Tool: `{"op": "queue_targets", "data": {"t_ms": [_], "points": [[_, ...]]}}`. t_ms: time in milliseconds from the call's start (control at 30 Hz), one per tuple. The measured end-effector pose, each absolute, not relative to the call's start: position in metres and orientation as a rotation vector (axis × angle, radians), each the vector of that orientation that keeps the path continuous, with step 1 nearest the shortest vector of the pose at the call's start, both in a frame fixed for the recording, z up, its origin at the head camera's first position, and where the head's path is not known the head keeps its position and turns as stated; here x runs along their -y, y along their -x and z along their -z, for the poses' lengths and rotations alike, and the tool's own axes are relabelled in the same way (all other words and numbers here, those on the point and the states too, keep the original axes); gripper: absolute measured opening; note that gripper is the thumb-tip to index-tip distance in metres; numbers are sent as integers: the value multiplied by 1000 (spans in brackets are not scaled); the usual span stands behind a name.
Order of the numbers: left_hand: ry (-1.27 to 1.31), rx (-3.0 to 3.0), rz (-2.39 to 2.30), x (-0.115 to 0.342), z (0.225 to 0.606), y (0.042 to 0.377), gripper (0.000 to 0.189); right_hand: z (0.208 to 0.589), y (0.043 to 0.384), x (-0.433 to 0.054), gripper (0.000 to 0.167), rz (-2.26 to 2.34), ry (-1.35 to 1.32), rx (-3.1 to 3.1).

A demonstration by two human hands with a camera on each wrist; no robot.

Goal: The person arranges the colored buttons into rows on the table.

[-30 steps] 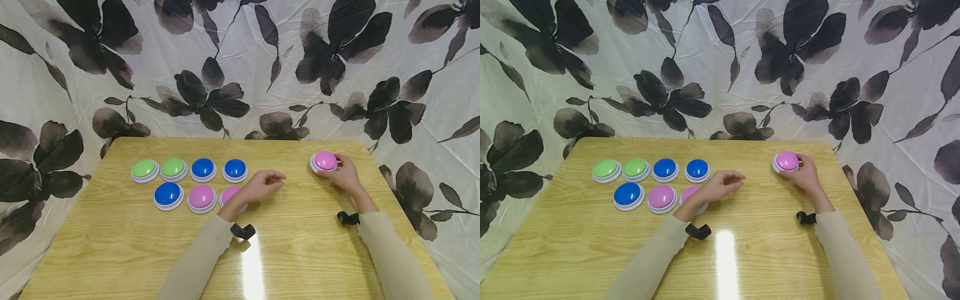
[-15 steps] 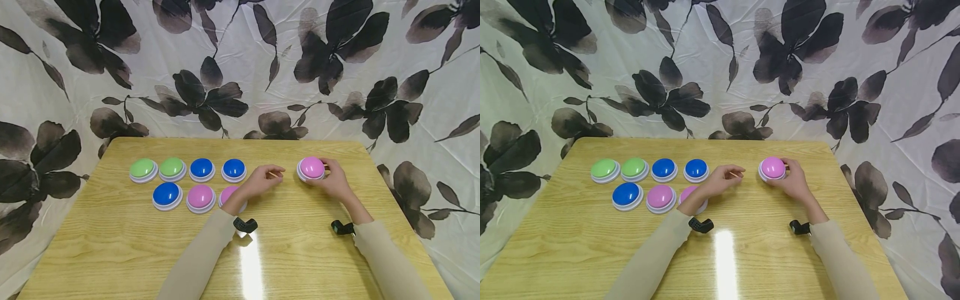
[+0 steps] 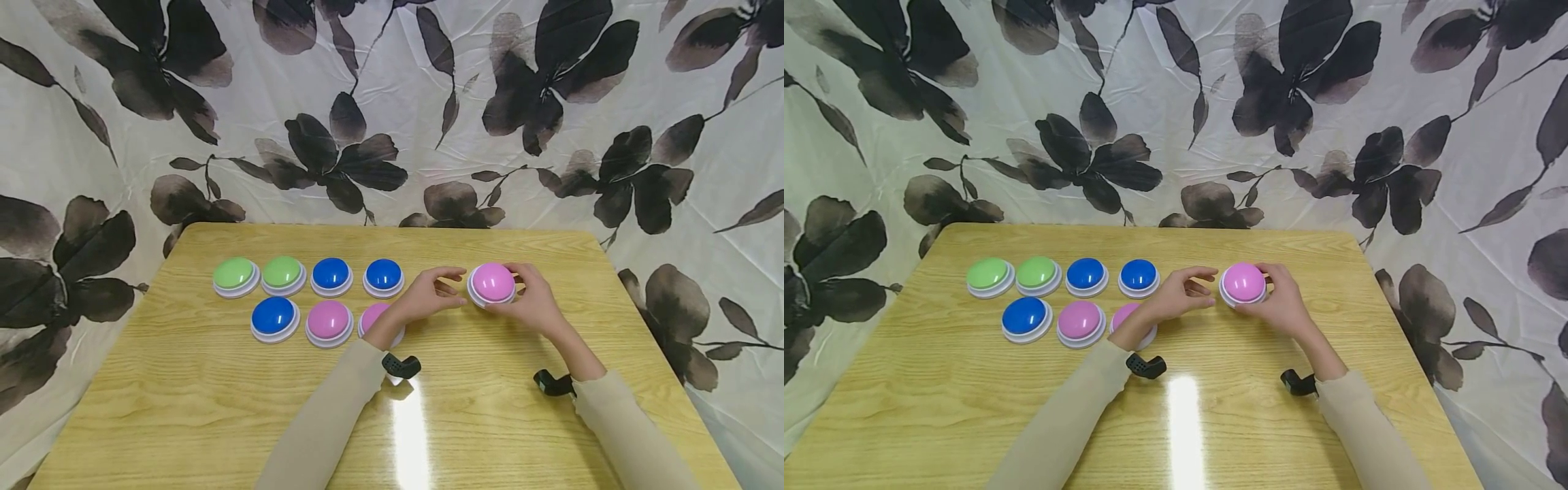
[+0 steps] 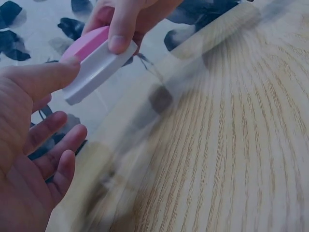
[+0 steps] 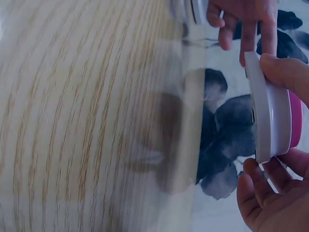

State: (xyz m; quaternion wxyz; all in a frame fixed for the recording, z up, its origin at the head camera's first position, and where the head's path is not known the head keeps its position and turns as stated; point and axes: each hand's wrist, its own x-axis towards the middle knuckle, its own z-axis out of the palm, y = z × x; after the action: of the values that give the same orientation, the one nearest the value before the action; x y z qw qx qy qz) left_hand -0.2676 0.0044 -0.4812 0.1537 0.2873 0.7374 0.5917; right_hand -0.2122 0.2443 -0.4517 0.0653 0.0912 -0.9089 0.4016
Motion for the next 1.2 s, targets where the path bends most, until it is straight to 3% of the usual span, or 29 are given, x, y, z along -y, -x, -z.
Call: {"op": "queue_targets", "data": {"t_ms": [667, 1200], "points": [[-930, -2042, -1644, 10, 476, 263, 75, 444, 195, -220, 81, -1255, -413, 2745], [-1067, -2235, -1478, 37, 466, 249, 72, 441, 181, -196, 80, -1307, -495, 2727]]}}
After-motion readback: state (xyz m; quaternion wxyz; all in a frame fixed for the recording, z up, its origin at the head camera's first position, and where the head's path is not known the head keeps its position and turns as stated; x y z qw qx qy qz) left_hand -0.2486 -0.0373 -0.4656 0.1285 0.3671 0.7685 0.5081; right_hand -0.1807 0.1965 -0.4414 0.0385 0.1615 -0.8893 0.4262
